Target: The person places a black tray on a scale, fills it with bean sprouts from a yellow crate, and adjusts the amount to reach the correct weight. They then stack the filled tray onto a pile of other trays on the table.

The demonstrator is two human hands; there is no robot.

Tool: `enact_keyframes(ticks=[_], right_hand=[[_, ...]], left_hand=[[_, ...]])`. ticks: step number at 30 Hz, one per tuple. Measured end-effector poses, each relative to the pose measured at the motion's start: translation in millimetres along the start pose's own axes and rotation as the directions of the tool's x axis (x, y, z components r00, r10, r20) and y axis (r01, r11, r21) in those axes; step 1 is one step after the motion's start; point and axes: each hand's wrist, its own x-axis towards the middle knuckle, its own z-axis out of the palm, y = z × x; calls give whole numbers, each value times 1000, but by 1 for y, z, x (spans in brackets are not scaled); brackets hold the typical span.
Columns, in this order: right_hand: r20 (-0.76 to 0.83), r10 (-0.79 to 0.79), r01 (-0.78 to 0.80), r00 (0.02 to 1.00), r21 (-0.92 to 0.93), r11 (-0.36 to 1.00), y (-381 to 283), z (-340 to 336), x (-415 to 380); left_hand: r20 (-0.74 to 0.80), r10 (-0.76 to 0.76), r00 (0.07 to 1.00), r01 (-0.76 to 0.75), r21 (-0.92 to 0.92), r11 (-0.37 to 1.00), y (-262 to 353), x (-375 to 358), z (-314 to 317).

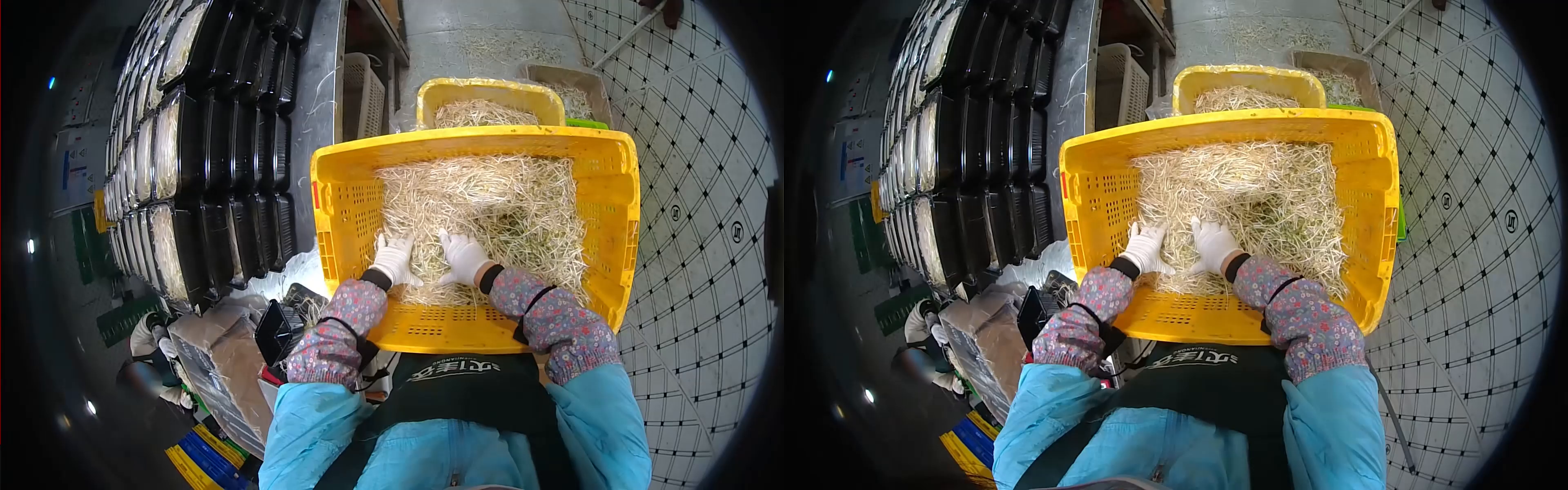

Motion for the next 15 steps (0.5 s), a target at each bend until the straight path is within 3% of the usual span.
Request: enact_keyframes(ticks=[5, 7, 10, 13, 14, 15], right_hand=[[98, -31, 21, 995, 102, 995, 3, -10, -5], [-30, -31, 34, 999, 117, 993, 5, -10, 1], [1, 28, -28, 1000, 171, 985, 4, -11, 13], [73, -38, 25, 997, 181, 983, 4, -1, 13], [9, -61, 58, 998, 183, 981, 4, 3, 6], [9, -61, 58, 998, 184, 981, 4, -2, 1]], left_hand=[[-52, 29, 998, -25, 70, 997, 0, -7, 17], [-329, 133, 935, -96, 125, 987, -5, -2, 23], [-207, 77, 975, -73, 27, 997, -6, 10, 23], [-112, 104, 988, -94, 93, 991, 2, 3, 12], [-141, 100, 985, -78, 153, 985, 8, -5, 11], [-275, 182, 944, -133, 186, 973, 7, -14, 18]])
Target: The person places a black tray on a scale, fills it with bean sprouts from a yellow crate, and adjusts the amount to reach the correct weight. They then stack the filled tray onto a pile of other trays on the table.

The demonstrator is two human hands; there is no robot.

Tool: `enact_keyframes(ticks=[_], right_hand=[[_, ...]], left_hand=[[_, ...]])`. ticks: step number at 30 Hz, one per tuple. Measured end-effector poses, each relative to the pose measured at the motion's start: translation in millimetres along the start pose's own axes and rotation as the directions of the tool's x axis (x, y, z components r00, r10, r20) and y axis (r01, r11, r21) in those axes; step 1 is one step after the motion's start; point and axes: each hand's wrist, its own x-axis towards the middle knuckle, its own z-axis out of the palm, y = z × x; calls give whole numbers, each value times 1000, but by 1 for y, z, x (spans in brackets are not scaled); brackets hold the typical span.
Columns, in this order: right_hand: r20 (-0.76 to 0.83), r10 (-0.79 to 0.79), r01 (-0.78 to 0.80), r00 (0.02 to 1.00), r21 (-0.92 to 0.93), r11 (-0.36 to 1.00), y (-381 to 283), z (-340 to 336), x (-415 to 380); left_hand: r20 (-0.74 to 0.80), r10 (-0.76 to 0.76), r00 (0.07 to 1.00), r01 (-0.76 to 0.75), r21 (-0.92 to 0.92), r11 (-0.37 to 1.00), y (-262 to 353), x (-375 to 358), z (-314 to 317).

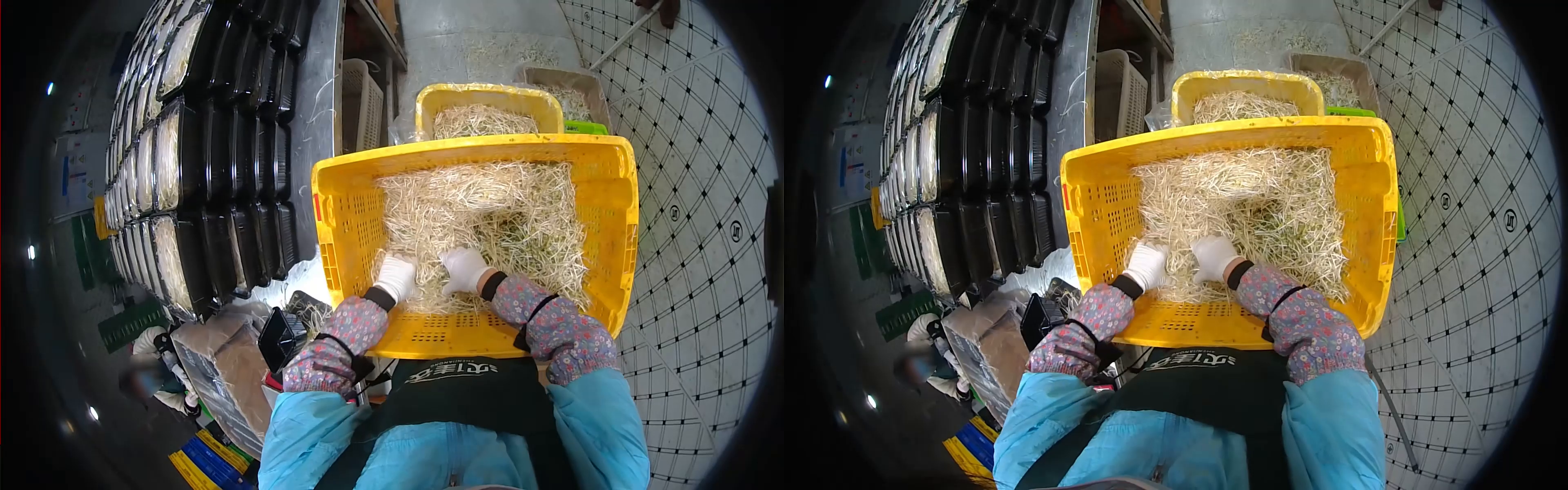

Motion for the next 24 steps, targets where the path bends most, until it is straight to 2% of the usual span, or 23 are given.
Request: enact_keyframes(ticks=[2, 6, 10, 12, 13, 14, 16, 17, 19, 20, 22, 24], right_hand=[[-31, -130, 128, 991, -59, 990, -4, -6, -9], [-22, -108, 106, 994, -76, 991, -5, -11, -9], [48, -126, 127, 991, -25, 992, 7, -17, -3], [72, -126, 120, 989, 76, 990, 19, -25, 6], [124, -99, 99, 987, 5, 995, 17, -42, 8], [131, -104, 105, 986, 1, 995, 20, -46, 16], [-48, 5, 1, 999, 118, 993, 24, -51, 28], [-44, -1, 6, 999, 113, 994, 19, -50, 36], [-261, 98, -76, 960, 94, 993, 0, -49, 55], [-257, 90, -68, 962, 90, 994, -5, -44, 64], [-303, -9, 0, 953, -32, 999, -11, -31, 84], [-268, -64, 55, 961, -43, 998, -17, -30, 95]], left_hand=[[-49, -4, 999, 6, 38, 999, 2, -12, 9], [-113, -29, 993, 28, -10, 1000, 4, -13, 9], [-28, -114, 993, 112, -63, 992, 9, -12, 10], [-126, -96, 987, 91, -47, 995, 11, -15, 11], [-59, -118, 991, 115, -58, 992, 13, -15, 9], [-58, -126, 990, 122, -63, 991, 15, -15, 10], [-90, -132, 987, 127, -59, 990, 17, -16, 12], [-92, -140, 986, 135, -63, 989, 17, -16, 13], [-67, -156, 986, 152, -63, 986, 19, -16, 11], [-54, -163, 985, 160, -63, 985, 20, -16, 10], [-40, -178, 983, 176, -45, 983, 20, -14, 12], [-57, -175, 983, 174, -35, 984, 22, -15, 7]])
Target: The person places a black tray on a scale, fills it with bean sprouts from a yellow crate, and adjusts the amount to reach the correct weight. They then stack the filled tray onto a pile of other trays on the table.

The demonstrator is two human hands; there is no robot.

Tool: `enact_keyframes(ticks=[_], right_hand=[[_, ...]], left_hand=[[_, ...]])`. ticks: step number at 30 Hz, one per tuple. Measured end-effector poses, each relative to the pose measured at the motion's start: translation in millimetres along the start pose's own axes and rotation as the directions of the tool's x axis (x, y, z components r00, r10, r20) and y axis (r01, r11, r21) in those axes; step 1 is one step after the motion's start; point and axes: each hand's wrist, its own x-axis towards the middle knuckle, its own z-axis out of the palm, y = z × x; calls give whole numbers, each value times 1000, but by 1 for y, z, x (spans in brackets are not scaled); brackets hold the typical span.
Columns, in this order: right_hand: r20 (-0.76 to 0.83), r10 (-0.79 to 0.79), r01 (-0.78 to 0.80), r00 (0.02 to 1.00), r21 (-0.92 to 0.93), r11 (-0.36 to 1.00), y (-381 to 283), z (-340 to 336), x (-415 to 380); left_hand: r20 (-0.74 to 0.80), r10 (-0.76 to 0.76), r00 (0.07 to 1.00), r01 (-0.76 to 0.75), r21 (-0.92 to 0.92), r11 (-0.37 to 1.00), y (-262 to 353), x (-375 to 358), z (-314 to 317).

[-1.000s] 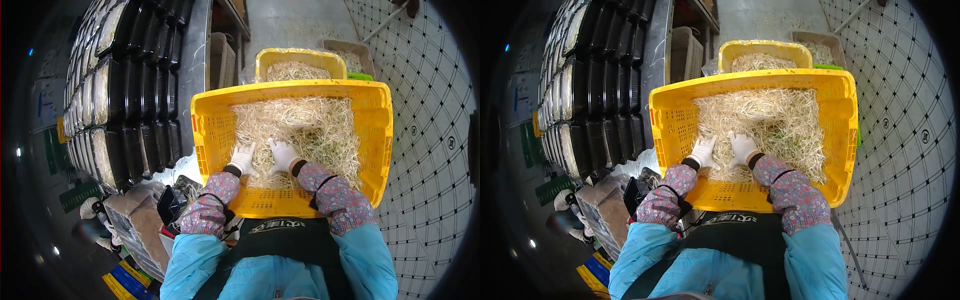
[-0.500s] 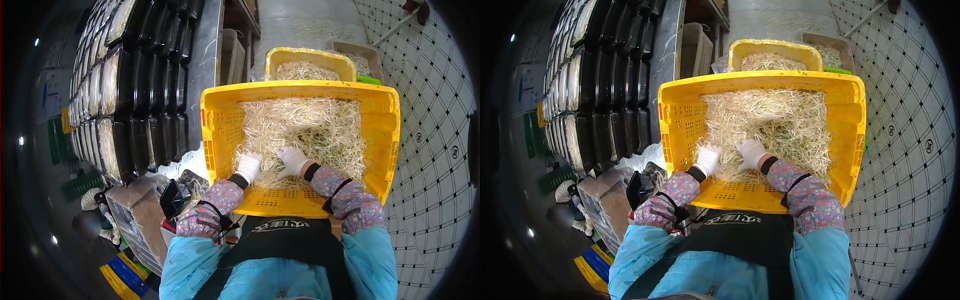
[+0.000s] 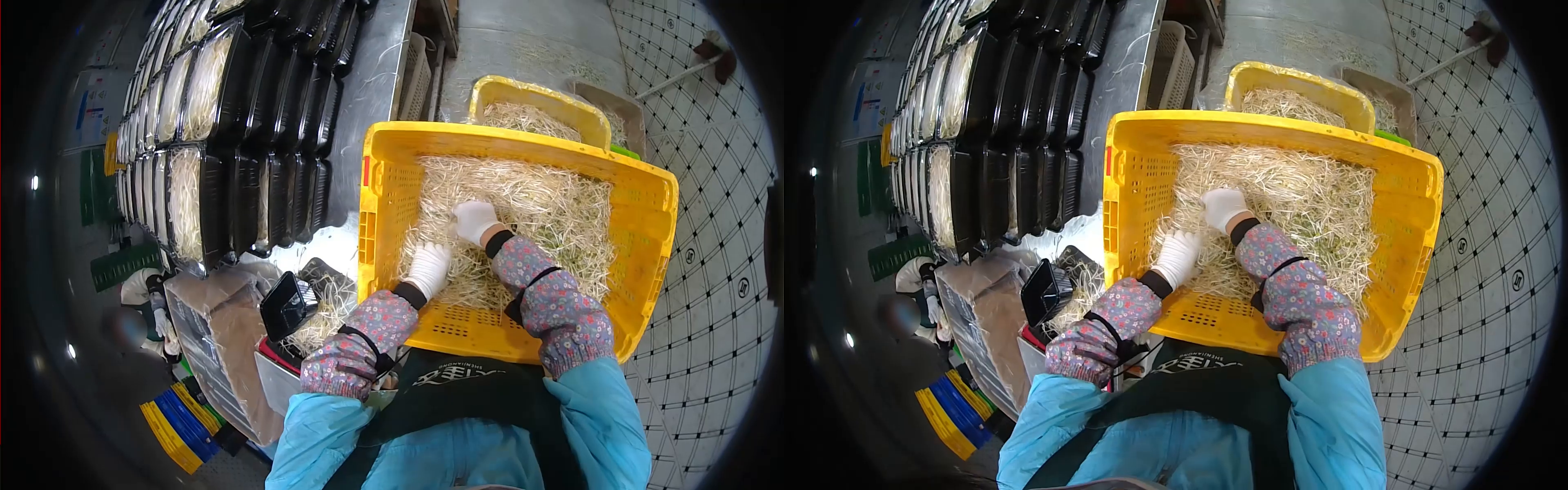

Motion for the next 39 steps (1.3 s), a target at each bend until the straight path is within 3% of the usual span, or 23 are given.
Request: enact_keyframes(ticks=[2, 7, 10, 13, 15, 17, 18, 19, 20, 22, 24, 25, 27, 28, 31, 32, 34, 36, 39], right_hand=[[217, 128, -104, 968, -120, 987, -10, -5, 8], [228, 178, -115, 957, -263, 958, 5, 37, 16], [150, 144, -120, 978, -161, 980, 13, 33, 12], [125, 48, -68, 991, 164, 984, 7, -35, 5], [2, 1, -2, 1000, 317, 949, 2, -73, -4], [-236, -44, 112, 971, 282, 953, -24, -132, -19], [-560, -128, 404, 818, 402, 822, -32, -147, -20], [-615, -30, 422, 788, 503, 754, -48, -179, -27], [-727, -65, 393, 684, 292, 872, -50, -207, -31], [-864, -91, 457, 495, 170, 873, -42, -242, -25], [-702, 24, 95, 712, 130, 987, -2, -258, -11], [-710, 27, 89, 703, 126, 988, 7, -257, -20], [-582, -150, -104, 799, -380, 919, 16, -244, -38], [-637, -142, 8, 758, -208, 978, 10, -231, -48], [-399, -88, 155, 913, 139, 978, -17, -170, -81], [-81, -108, 110, 991, 28, 993, -13, -136, -82], [371, -7, 58, 929, -128, 990, -21, -91, -85], [283, -126, 182, 951, -181, 967, 4, -23, -92], [329, -1, 57, 944, -160, 985, 0, -3, -87]], left_hand=[[0, -5, 1000, 5, -5, 1000, 2, 0, -3], [-6, -24, 1000, 23, -20, 1000, 3, 0, -7], [-37, -22, 999, 21, -18, 1000, 3, -2, -6], [-44, -6, 999, 5, -18, 1000, 2, -2, -6], [-41, -10, 999, 9, -24, 1000, 2, -3, -11], [-35, -11, 999, 11, -28, 1000, 1, -2, -11], [-19, -11, 1000, 10, -49, 999, 0, 0, -6], [-1, -8, 1000, 8, -69, 998, -1, 3, -1], [-5, -1, 1000, 1, -68, 998, -2, 4, 3], [-12, 12, 1000, -14, -137, 991, -4, 5, 7], [-6, 18, 1000, -18, -135, 991, -3, 5, 5], [3, 13, 1000, -12, -139, 990, -4, 5, 3], [-18, 10, 1000, -12, -131, 991, -6, 4, -2], [-29, -5, 1000, 1, -132, 991, -5, 3, -2], [-23, 27, 999, -30, -142, 989, -9, 5, 0], [-22, 38, 999, -41, -157, 987, -10, 6, -1], [4, 48, 999, -47, -143, 989, -12, 5, -8], [34, 69, 997, -63, -131, 989, -11, 5, -14], [-1, 111, 994, -111, -111, 988, -19, 7, -7]])
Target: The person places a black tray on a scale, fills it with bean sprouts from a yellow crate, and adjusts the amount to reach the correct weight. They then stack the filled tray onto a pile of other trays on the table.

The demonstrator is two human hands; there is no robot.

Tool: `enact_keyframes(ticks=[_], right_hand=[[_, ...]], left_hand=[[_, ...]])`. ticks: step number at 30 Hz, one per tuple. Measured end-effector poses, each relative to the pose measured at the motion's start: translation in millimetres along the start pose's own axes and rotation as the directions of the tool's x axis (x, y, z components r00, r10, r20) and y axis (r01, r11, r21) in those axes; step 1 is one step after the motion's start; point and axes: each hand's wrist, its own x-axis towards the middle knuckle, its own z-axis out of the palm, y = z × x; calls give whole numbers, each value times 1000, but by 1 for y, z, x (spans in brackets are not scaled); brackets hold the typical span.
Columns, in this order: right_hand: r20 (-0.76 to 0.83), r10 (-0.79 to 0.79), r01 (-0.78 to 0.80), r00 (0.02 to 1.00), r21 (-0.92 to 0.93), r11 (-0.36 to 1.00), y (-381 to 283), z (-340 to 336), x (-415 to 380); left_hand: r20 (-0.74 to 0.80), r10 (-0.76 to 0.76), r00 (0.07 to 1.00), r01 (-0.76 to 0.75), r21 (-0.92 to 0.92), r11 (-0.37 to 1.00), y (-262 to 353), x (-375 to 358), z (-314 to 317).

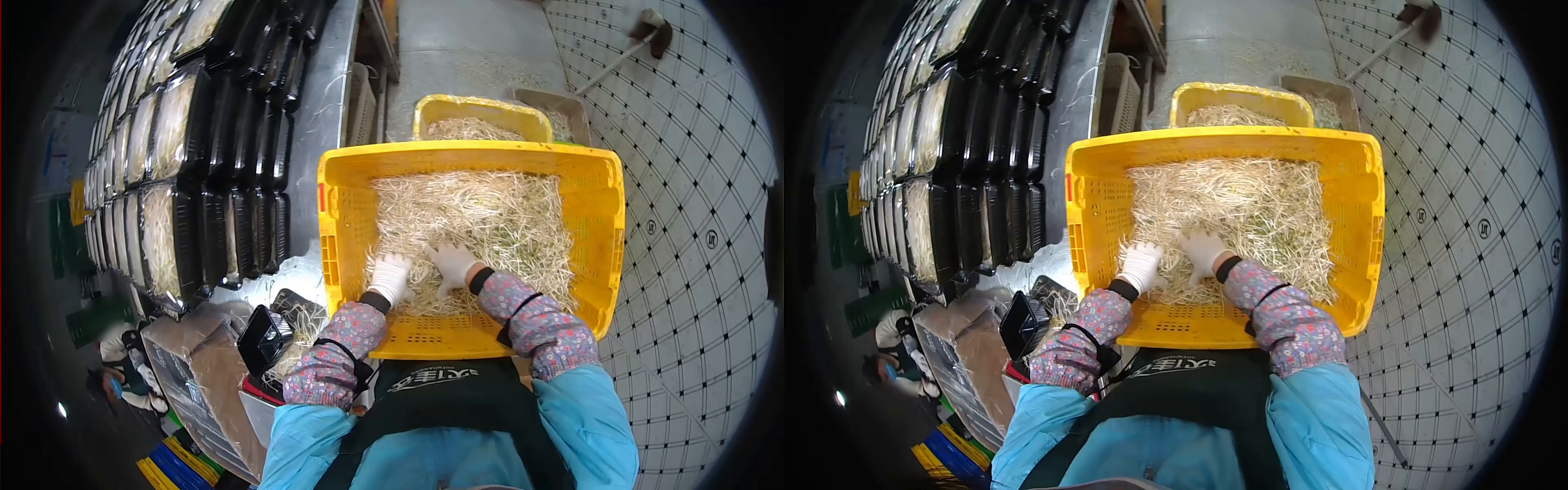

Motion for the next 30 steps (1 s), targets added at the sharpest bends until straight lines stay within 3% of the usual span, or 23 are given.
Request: enact_keyframes(ticks=[3, 5, 7, 8, 13, 15, 16, 18, 19, 20, 22, 23, 24, 25, 26, 27, 28, 29, 30], right_hand=[[139, 36, -57, 990, 147, 988, 1, -13, 4], [73, 48, -60, 996, 173, 983, 7, -1, 7], [93, 48, -68, 994, 220, 973, 5, 1, 7], [51, 55, -65, 997, 230, 971, 5, 2, 5], [95, 69, -90, 993, 230, 969, 7, -19, -6], [-20, 45, -37, 999, 304, 952, 8, -50, -32], [-65, 9, 13, 998, 324, 946, 10, -76, -51], [-42, -10, 19, 999, 230, 973, 17, -126, -80], [-74, -16, 28, 997, 160, 987, 28, -137, -89], [-79, 32, -13, 996, 227, 974, 24, -172, -115], [-179, 108, -95, 978, 76, 993, 45, -185, -135], [-279, 111, -104, 954, 38, 994, 65, -173, -137], [-357, 137, -134, 924, 34, 990, 74, -166, -144], [-430, 163, -165, 888, 33, 986, 81, -158, -151], [-431, 168, -172, 887, 32, 985, 89, -139, -156], [-537, 129, -187, 834, -55, 981, 97, -109, -159], [-633, 78, -214, 771, -142, 966, 109, -75, -162], [-470, 113, -228, 875, -195, 954, 125, -31, -165], [-158, 210, -241, 965, -208, 948, 125, -1, -176]], left_hand=[[75, -44, 996, 48, -53, 997, -8, 10, 2], [142, -59, 988, 65, -39, 997, -11, 20, 0], [324, -88, 942, 152, -178, 972, -11, 23, -11], [260, -60, 964, 112, -191, 975, -13, 23, -8], [272, -91, 958, 146, -187, 971, -2, 14, -53], [298, -86, 951, 153, -211, 965, 7, 10, -90], [208, 16, 978, 60, -355, 933, 10, 7, -106], [205, 61, 977, 29, -410, 912, 30, 8, -158], [103, 103, 989, -41, -480, 876, 36, 14, -166], [54, 126, 991, -83, -493, 866, 51, 18, -189], [-56, 184, 981, -190, -429, 883, 73, 41, -204], [-128, 142, 982, -179, -356, 917, 87, 51, -205], [-233, 104, 967, -168, -276, 946, 106, 59, -203], [-236, 109, 966, -174, -276, 945, 120, 70, -189], [-336, 102, 936, -186, -228, 956, 129, 87, -161], [-433, 99, 896, -194, -179, 965, 136, 102, -131], [-398, 164, 903, -225, -112, 968, 144, 107, -89], [-359, 227, 905, -260, -46, 964, 154, 98, -52], [-239, 335, 912, -354, -41, 934, 164, 76, -35]])
